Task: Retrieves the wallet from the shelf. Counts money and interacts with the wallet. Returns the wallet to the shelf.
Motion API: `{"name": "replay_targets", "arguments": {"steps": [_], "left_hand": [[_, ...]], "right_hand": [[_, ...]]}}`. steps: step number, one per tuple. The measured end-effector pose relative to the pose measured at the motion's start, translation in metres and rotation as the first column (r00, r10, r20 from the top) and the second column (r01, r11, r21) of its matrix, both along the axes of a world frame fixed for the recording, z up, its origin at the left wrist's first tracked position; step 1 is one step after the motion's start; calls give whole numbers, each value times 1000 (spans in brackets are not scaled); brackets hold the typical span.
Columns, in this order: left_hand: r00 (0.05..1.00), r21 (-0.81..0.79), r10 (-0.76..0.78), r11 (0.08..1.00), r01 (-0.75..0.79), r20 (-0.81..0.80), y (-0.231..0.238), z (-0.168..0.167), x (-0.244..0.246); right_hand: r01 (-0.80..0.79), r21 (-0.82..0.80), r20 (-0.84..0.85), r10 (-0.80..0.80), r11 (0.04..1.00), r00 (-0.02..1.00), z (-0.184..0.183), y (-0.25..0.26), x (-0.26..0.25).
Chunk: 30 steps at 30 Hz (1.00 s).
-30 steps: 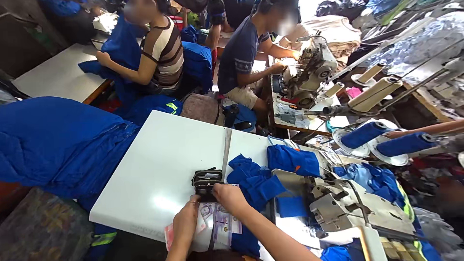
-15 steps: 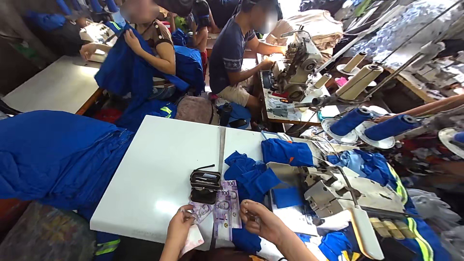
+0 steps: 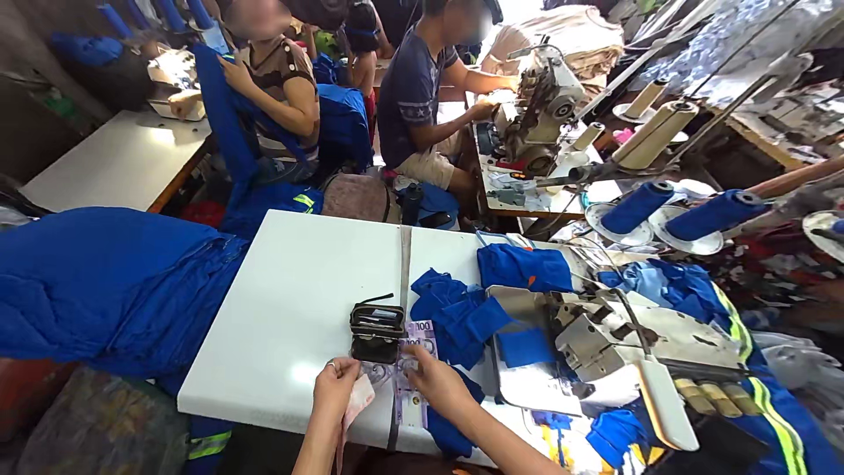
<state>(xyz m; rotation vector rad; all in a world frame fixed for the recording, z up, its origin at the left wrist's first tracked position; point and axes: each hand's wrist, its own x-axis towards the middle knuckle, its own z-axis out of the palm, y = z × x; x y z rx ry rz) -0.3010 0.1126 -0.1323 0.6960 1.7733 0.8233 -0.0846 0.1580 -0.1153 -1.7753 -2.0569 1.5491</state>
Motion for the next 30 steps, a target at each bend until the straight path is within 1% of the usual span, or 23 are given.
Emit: {"name": "replay_targets", "arguments": {"steps": [1,3,5,6,9,10,12,14,17,19,21,24,26,28,30], "left_hand": [[999,-11,-40,999,39,-28,9,3,2],[988,-38,-126,992,123,-91,27,5,4],[982,-53,-151,988,146,-117,40,2,5],[983,-44,-136,990,132,-120,43,1,4],[995,30,-36,999,39,-96,39,1,-6],[995,43,9,999,-4,-97,32,-1,-11],[986,43,116,993,-112,-119,18,-11,-20],[963,9,253,967,-253,-97,9,-17,-22],[882,-25,461,887,-461,98,10,-14,-12],[833,-31,501,860,-509,233,12,-7,-10],[810,-30,513,849,-527,283,15,-6,-9],[821,-40,520,849,-526,237,18,-14,-6],[838,-20,515,854,-521,177,22,-26,-1],[872,13,486,873,-488,55,25,-38,6],[905,39,404,915,-402,-137,29,-42,12]], "right_hand": [[-10,44,74,7,999,997,7,7,-8],[-14,78,165,1,997,986,18,22,-22],[-13,76,185,-2,997,983,22,34,-28],[-7,76,167,-6,997,986,24,37,-29],[25,58,65,-28,998,997,22,38,-17],[25,57,59,-28,998,998,20,36,-13],[-29,80,135,18,996,991,21,32,-12],[-130,130,248,95,983,964,21,30,-24],[-265,220,369,171,939,913,13,37,-46],[-327,269,411,199,906,890,8,50,-54],[-379,249,419,254,891,872,13,65,-54],[-414,227,414,298,881,860,16,84,-49],[-395,224,385,292,891,876,11,94,-42],[-369,221,363,275,903,890,8,98,-38],[-352,208,358,264,913,896,9,96,-36]]}}
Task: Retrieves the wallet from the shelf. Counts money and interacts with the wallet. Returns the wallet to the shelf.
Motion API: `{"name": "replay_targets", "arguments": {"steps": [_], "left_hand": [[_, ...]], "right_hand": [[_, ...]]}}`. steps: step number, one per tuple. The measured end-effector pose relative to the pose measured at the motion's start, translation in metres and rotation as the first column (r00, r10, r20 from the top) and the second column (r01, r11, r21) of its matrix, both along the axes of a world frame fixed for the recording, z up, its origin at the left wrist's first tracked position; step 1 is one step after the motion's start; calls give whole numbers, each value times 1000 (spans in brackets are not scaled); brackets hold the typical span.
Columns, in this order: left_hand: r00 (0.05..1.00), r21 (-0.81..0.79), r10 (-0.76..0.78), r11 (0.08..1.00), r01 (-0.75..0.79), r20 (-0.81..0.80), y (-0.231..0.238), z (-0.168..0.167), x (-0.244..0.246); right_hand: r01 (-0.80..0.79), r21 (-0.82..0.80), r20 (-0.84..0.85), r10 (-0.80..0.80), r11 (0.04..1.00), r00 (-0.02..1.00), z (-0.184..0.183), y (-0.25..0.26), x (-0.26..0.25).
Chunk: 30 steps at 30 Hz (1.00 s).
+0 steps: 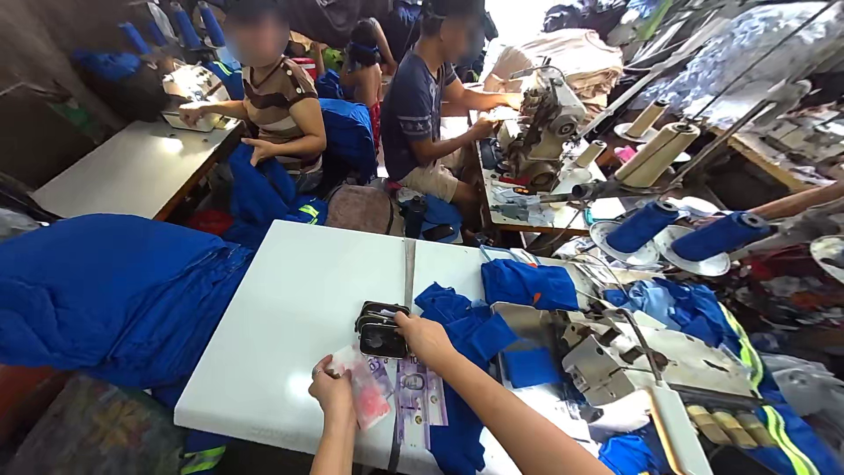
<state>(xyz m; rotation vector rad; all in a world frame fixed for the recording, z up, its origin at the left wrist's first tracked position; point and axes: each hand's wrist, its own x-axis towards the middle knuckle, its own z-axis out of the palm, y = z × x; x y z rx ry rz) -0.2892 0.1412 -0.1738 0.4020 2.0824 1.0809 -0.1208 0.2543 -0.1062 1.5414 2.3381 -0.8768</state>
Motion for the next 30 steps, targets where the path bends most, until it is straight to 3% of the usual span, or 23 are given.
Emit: {"name": "replay_targets", "arguments": {"steps": [5,7,8,9,10,11,12,13,14,17,21,25,30], "left_hand": [[921,14,-296,951,309,-254,-2,-8,4],[872,0,-366,922,387,-325,-7,-7,4],[854,-12,-380,915,403,-356,-11,-2,2],[844,-21,-377,916,400,-380,-15,6,0],[845,-23,-361,923,384,-394,-20,15,-3],[849,-12,-335,932,362,-408,-26,25,-7],[856,21,-307,938,347,-417,-33,35,-10],[863,85,-284,934,348,-418,-40,45,-12],[863,161,-277,914,372,-423,-47,56,-14],[842,371,-337,783,499,-421,-63,95,-11],[794,540,-432,583,608,-427,-73,142,8],[568,429,-446,378,820,-692,-76,179,26],[381,296,-330,279,914,-864,-81,182,43]], "right_hand": [[-68,-40,10,68,997,998,1,-27,0],[4,-115,-64,-12,993,998,3,-38,5],[97,-186,-162,-128,978,978,4,-41,12],[202,-292,-298,-289,935,910,3,-45,22],[292,-448,-428,-489,845,760,3,-51,31],[316,-666,-473,-710,676,521,7,-60,39],[211,-863,-393,-873,459,289,18,-68,47],[56,-950,-296,-944,306,146,27,-76,55],[-79,-967,-247,-967,242,64,36,-85,61],[-335,-883,-341,-940,328,-20,61,-112,69],[-424,-826,-368,-925,371,-91,91,-130,69],[-489,-790,-347,-927,371,-143,111,-140,73],[-592,-656,-401,-881,468,-253,115,-150,73]]}}
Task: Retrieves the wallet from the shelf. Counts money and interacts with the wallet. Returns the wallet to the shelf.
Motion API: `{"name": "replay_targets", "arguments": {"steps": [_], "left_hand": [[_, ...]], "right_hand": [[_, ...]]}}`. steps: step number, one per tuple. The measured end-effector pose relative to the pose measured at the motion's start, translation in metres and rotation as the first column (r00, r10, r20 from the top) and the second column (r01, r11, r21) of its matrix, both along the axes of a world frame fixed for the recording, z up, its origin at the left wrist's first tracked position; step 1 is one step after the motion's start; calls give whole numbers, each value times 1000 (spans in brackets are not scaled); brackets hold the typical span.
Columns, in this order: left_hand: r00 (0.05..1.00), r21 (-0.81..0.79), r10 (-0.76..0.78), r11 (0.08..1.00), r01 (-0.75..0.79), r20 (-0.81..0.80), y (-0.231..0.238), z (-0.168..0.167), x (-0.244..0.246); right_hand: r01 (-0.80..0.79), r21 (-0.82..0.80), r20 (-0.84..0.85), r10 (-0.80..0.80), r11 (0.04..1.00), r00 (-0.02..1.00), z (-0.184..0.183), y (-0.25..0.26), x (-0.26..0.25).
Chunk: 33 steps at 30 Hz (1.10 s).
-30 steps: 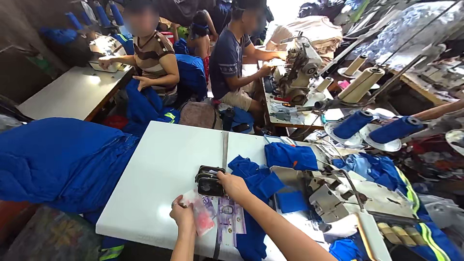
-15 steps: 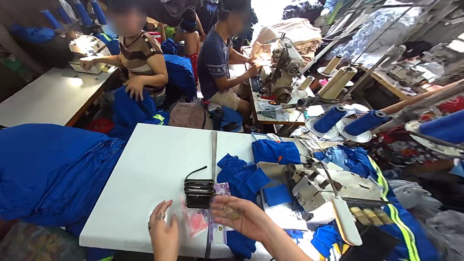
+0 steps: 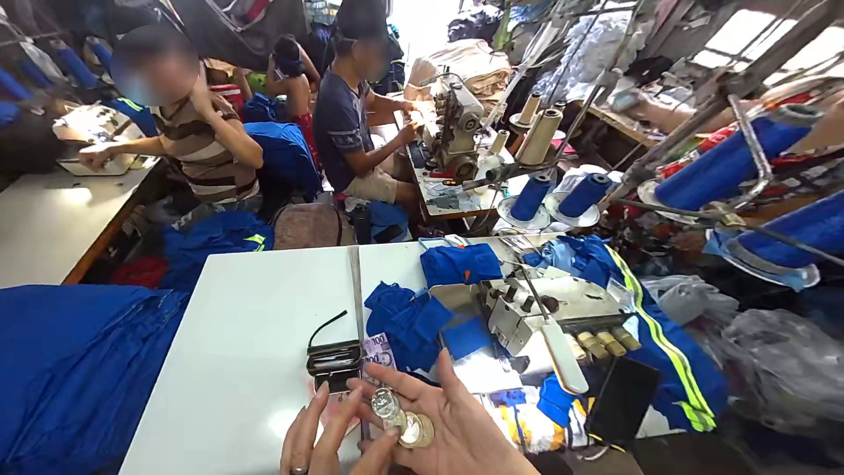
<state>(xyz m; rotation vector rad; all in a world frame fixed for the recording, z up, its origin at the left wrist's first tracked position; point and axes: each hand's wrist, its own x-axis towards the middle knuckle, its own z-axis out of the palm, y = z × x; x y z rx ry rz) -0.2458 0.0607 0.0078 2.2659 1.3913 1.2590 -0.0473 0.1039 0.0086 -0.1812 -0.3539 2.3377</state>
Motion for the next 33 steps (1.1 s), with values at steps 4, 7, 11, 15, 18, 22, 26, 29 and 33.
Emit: {"name": "replay_targets", "arguments": {"steps": [4,7,11,15,18,22,26,29,33], "left_hand": [[996,22,-31,999,32,-79,1,2,8],[983,55,-9,998,20,-182,10,4,16],[975,144,-14,989,47,-223,22,-4,19],[974,210,-42,974,90,-223,26,-4,24],[979,210,-71,971,112,-191,27,-7,28],[996,143,-65,987,72,-53,31,-10,28],[995,152,-100,984,95,27,35,-2,40],[980,194,-158,965,179,-118,33,16,65],[954,128,-276,948,291,-118,33,16,65]], "right_hand": [[36,6,-10,-36,999,999,-2,-2,-1],[31,1,-21,-31,1000,999,-6,-2,-3],[44,-36,-34,-45,998,998,-10,2,-3],[71,-51,-18,-72,996,997,-7,4,-1],[97,-80,-13,-98,992,995,-11,9,0],[143,-160,0,-145,977,989,-16,13,2],[162,-157,34,-159,974,987,-18,15,4],[265,-305,337,-157,915,928,62,17,10],[301,-238,258,-239,923,936,50,13,12]]}}
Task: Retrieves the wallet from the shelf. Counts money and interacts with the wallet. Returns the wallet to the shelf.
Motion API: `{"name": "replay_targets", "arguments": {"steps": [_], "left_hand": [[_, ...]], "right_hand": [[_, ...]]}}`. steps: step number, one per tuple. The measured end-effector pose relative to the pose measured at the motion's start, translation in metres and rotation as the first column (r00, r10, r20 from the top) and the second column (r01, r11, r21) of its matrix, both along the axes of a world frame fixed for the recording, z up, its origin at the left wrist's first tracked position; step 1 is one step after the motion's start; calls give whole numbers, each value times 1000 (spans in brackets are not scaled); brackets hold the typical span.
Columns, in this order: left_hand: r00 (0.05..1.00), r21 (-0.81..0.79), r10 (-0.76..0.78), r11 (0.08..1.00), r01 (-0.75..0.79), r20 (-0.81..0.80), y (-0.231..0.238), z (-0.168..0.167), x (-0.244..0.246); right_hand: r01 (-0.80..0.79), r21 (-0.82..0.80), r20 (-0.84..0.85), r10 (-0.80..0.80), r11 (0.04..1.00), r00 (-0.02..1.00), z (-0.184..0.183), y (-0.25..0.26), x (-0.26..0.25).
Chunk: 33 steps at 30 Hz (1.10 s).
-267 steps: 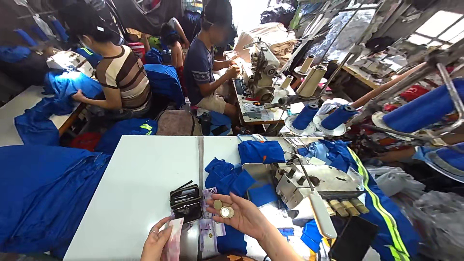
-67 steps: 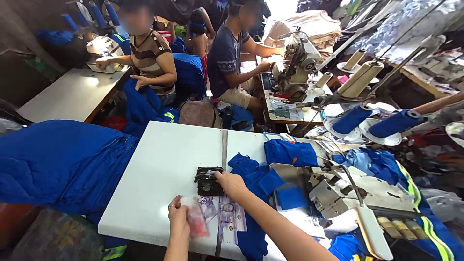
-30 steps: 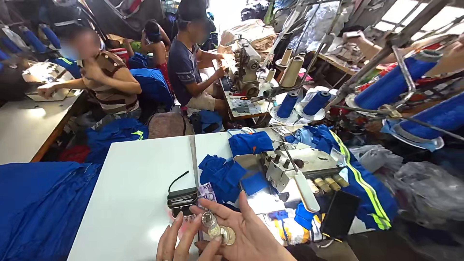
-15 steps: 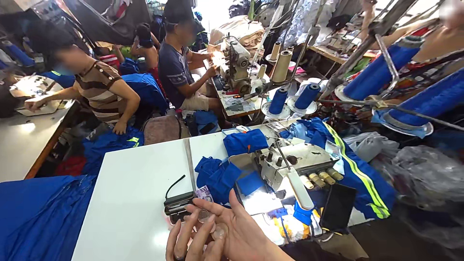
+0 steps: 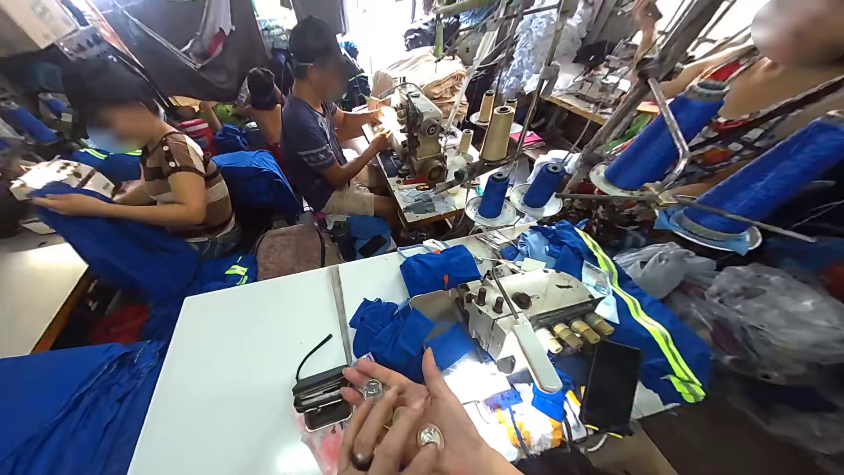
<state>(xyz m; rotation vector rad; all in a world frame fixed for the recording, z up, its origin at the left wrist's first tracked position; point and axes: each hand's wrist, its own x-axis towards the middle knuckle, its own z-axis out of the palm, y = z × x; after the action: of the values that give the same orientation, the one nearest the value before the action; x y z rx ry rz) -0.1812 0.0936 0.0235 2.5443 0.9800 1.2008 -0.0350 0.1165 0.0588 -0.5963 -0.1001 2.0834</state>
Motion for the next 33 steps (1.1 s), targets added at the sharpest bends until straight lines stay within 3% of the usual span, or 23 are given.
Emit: {"name": "replay_targets", "arguments": {"steps": [1,3,7,12,18,22,26,33], "left_hand": [[999,-42,10,999,-9,34,-1,-13,-10],[992,-100,99,991,-91,83,1,-26,-26],[963,-4,270,963,-270,-21,13,-30,-45],[961,131,266,958,-255,-75,11,-29,-49],[966,173,258,952,-250,-21,0,-25,-44],[974,82,212,975,-206,-75,-2,-32,-35],[958,25,264,965,-263,-111,-2,-33,-34],[958,125,280,955,-270,-68,1,-30,-33]], "right_hand": [[-20,162,-165,47,987,985,-41,0,1],[-14,288,-278,97,958,956,-73,4,-2],[-21,298,-310,117,954,943,-73,4,-7],[-47,303,-303,143,952,942,-73,3,-12],[-50,283,-287,135,958,948,-71,1,-17],[-89,275,-300,173,957,938,-73,0,-15],[-86,304,-326,189,949,926,-77,0,-15],[-99,306,-272,186,947,944,-72,-3,-18]]}}
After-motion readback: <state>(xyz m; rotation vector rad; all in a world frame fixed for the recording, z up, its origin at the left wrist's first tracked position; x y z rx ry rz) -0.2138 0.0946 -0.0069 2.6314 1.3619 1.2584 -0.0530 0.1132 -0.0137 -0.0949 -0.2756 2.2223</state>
